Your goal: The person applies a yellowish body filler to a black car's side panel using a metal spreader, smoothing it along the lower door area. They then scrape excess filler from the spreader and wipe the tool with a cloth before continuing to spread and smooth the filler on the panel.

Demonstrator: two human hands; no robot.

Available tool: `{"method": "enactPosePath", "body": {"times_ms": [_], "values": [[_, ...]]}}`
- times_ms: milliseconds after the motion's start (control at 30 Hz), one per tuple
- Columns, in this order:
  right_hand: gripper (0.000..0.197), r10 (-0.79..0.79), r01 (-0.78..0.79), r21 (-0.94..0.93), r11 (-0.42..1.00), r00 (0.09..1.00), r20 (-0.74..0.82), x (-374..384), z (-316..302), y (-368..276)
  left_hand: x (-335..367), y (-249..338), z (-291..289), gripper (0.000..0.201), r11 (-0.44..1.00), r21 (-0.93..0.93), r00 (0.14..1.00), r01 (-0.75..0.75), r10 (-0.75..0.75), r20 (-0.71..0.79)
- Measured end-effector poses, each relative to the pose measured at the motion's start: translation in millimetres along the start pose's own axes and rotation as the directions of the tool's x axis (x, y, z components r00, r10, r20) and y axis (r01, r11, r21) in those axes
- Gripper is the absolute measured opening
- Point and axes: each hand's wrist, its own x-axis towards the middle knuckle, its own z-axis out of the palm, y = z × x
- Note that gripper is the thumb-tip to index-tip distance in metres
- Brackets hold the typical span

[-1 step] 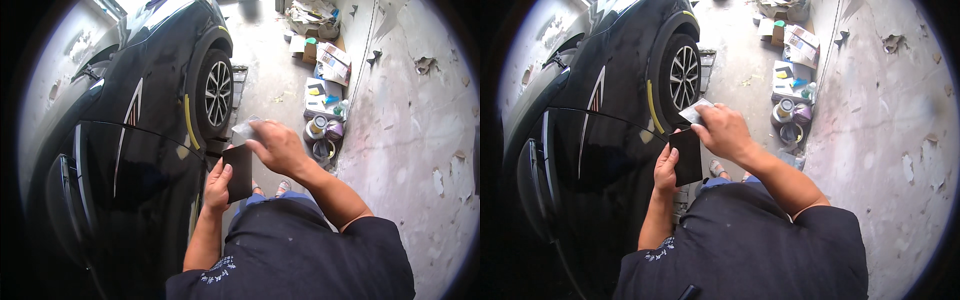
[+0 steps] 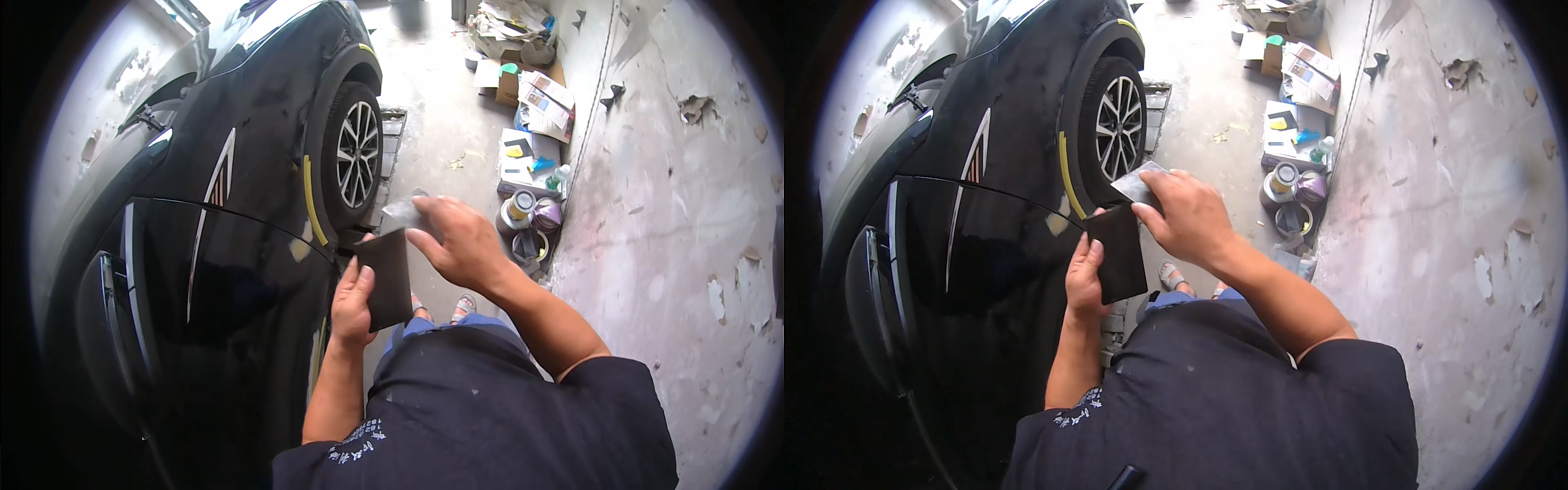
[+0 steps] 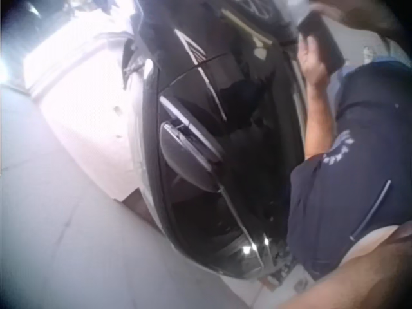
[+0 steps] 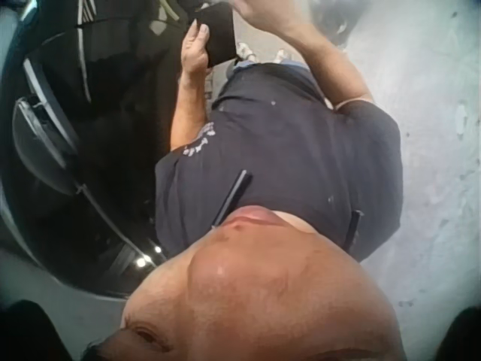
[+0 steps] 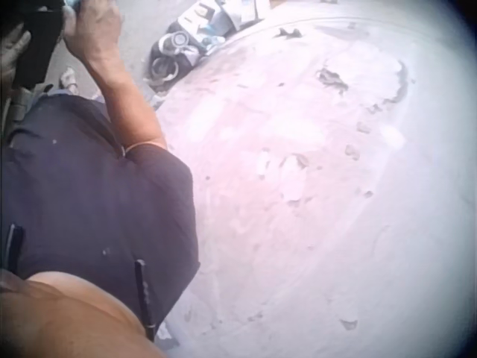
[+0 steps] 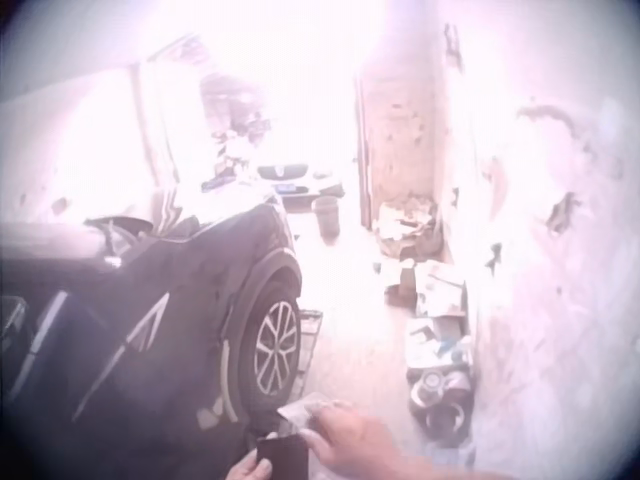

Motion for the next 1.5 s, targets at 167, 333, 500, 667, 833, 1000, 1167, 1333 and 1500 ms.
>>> {"method": "enactPosePath", "body": {"times_ms": [167, 333, 500, 667, 833, 1000, 1167, 1333, 1500], "values": [[0.045, -0.196, 0.175, 0.132, 0.976, 0.967, 0.165, -41, -1, -13, 11, 11, -9, 0.066, 0.883, -0.468, 0.999, 0.022, -0.003, 0.041], [0.046, -0.32, 0.251, 0.237, 0.939, 0.888, 0.33, -56, 15, -35, 21, -16, -42, 0.069, 0.771, -0.623, 0.978, 0.13, 0.003, 0.207], [0.044, -0.294, 0.206, 0.258, 0.944, 0.879, 0.376, -50, 17, -38, 28, -26, -38, 0.056, 0.793, -0.59, 0.986, 0.149, -0.077, 0.146], [0.039, -0.241, 0.165, 0.286, 0.944, 0.937, 0.255, -22, 25, -24, 23, -22, -35, 0.057, 0.849, -0.496, 0.983, 0.182, -0.15, 0.103], [0.038, -0.302, 0.222, 0.268, 0.937, 0.902, 0.309, -36, 12, -42, 27, -22, -41, 0.055, 0.829, -0.54, 0.989, 0.143, -0.132, 0.059], [0.027, -0.195, 0.16, 0.21, 0.965, 0.968, 0.158, -13, 22, -27, 20, -16, -14, 0.05, 0.857, -0.469, 0.969, 0.214, -0.247, -0.01], [0.035, -0.327, 0.272, 0.243, 0.931, 0.918, 0.224, -39, 14, -44, 28, -9, -25, 0.046, 0.91, -0.38, 0.982, 0.164, -0.186, -0.022], [0.028, -0.049, 0.005, 0.306, 0.952, 0.99, 0.134, 7, 9, -12, 18, -11, -6, 0.045, 0.983, -0.118, 0.986, 0.138, -0.148, -0.074], [0.041, 0.198, -0.235, 0.418, 0.878, 0.971, 0.131, 3, -9, 25, 29, -12, 1, 0.06, 0.938, 0.312, 0.911, -0.15, 0.254, -0.325]]}}
